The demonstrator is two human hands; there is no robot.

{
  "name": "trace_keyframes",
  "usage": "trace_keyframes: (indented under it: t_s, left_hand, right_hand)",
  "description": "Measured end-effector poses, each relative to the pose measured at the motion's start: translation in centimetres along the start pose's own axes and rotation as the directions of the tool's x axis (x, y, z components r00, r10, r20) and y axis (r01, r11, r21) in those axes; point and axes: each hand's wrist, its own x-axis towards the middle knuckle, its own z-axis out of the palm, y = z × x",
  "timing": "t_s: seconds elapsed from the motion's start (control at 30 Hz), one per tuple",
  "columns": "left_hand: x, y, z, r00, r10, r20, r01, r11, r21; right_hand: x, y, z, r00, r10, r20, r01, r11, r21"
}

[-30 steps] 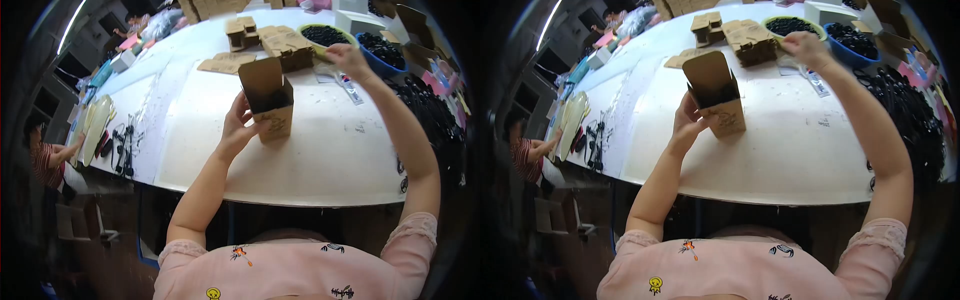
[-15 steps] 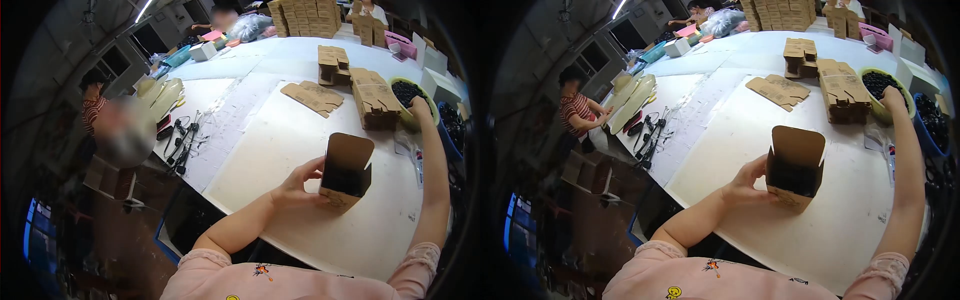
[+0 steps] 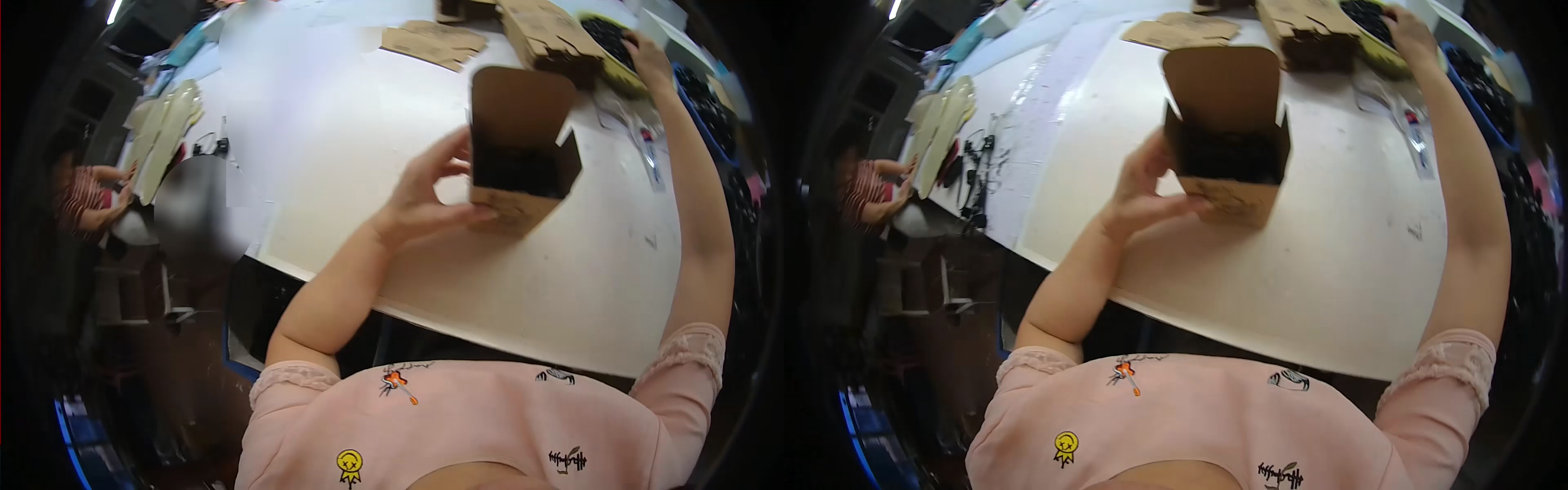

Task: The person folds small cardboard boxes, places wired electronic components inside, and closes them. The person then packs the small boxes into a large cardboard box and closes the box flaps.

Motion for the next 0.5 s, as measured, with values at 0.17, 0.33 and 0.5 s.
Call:
trace_keyframes:
  t_s: [0.17,0.33,0.5]
  left_hand:
    - [0.2,0.6,0.5,1.0,-0.003,-0.017,0.004,0.999,0.038]
    - [0.2,1.2,1.1,0.999,0.024,-0.037,-0.021,0.998,0.061]
    - [-0.2,-0.1,0.6,0.994,0.099,-0.038,-0.097,0.993,0.07]
  right_hand:
    - [-6.7,-9.7,-10.2,0.963,0.011,-0.268,0.211,0.585,0.783]
    - [-14.3,-18.1,-19.6,0.605,-0.706,-0.368,0.779,0.427,0.46]
    - [-15.8,-20.7,-18.6,0.555,-0.82,-0.139,0.8,0.48,0.361]
